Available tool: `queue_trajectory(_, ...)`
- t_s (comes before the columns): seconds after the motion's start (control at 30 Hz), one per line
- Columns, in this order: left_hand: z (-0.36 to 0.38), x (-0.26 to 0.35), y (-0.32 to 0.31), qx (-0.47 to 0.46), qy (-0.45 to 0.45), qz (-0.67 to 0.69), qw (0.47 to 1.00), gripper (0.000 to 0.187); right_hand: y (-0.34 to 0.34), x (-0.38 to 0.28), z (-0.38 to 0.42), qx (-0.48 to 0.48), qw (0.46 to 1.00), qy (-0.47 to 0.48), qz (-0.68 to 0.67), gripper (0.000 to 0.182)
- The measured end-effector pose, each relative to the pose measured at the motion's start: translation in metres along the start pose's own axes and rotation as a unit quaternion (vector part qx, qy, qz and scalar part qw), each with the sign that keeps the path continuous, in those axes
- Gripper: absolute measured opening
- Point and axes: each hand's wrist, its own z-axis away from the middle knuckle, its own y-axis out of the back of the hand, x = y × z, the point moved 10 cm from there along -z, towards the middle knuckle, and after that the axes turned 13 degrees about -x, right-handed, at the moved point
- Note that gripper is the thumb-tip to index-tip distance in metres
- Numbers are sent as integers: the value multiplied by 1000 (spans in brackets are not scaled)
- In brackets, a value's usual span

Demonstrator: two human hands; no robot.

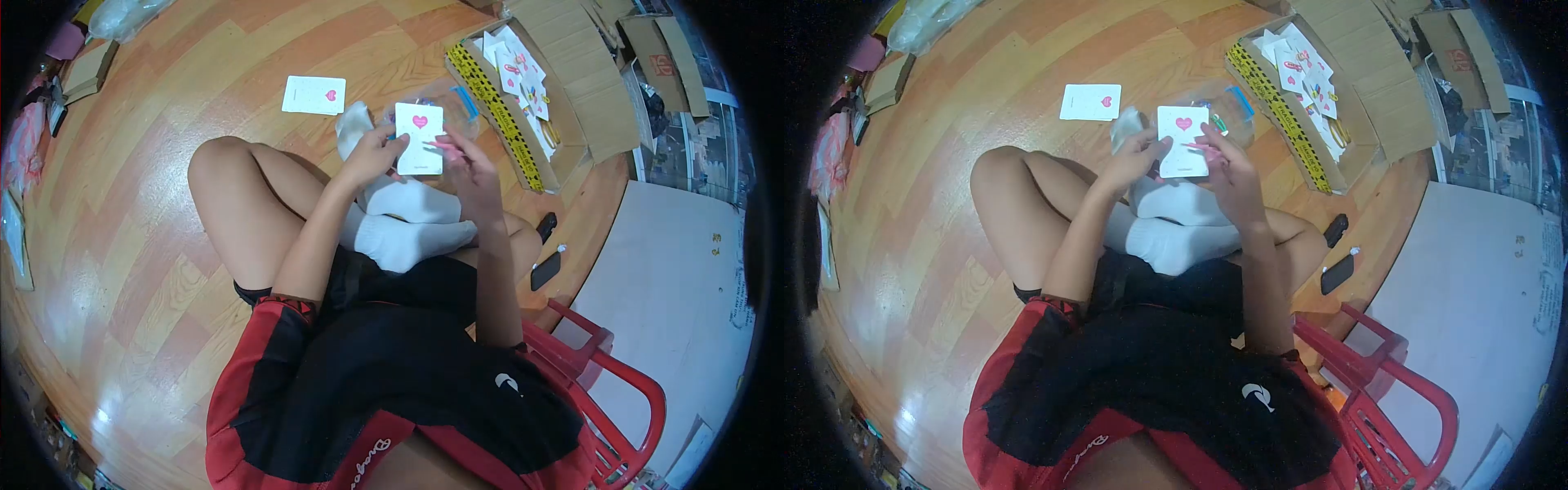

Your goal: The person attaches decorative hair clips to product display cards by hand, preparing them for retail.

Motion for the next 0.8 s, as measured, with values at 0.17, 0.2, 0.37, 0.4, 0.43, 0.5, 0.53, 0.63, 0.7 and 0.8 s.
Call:
queue_trajectory(0.17,3,7,-6,-33,-37,46,998,25,-29,-28,-6,-56,962,110,244,33)
queue_trajectory(0.2,3,12,-6,-34,-61,43,997,26,-32,-27,-6,-56,962,109,244,33)
queue_trajectory(0.37,1,19,-6,-31,-101,42,994,27,0,21,3,119,975,-55,-179,39)
queue_trajectory(0.4,2,25,-7,-26,-125,68,989,24,2,22,3,120,975,-55,-179,39)
queue_trajectory(0.43,3,27,-8,-27,-125,67,990,24,4,25,3,114,969,-63,-208,36)
queue_trajectory(0.5,7,31,-5,-8,-124,73,990,24,9,31,2,108,963,-70,-237,34)
queue_trajectory(0.53,7,30,-4,-8,-124,73,990,24,10,40,3,107,956,-94,-256,32)
queue_trajectory(0.63,6,31,-1,1,-143,83,986,24,9,54,5,80,958,-142,-235,27)
queue_trajectory(0.7,5,32,-6,-23,-146,70,986,24,9,56,6,57,965,-168,-196,25)
queue_trajectory(0.8,6,32,-8,-18,-148,64,987,24,0,49,5,-10,967,-201,-153,24)
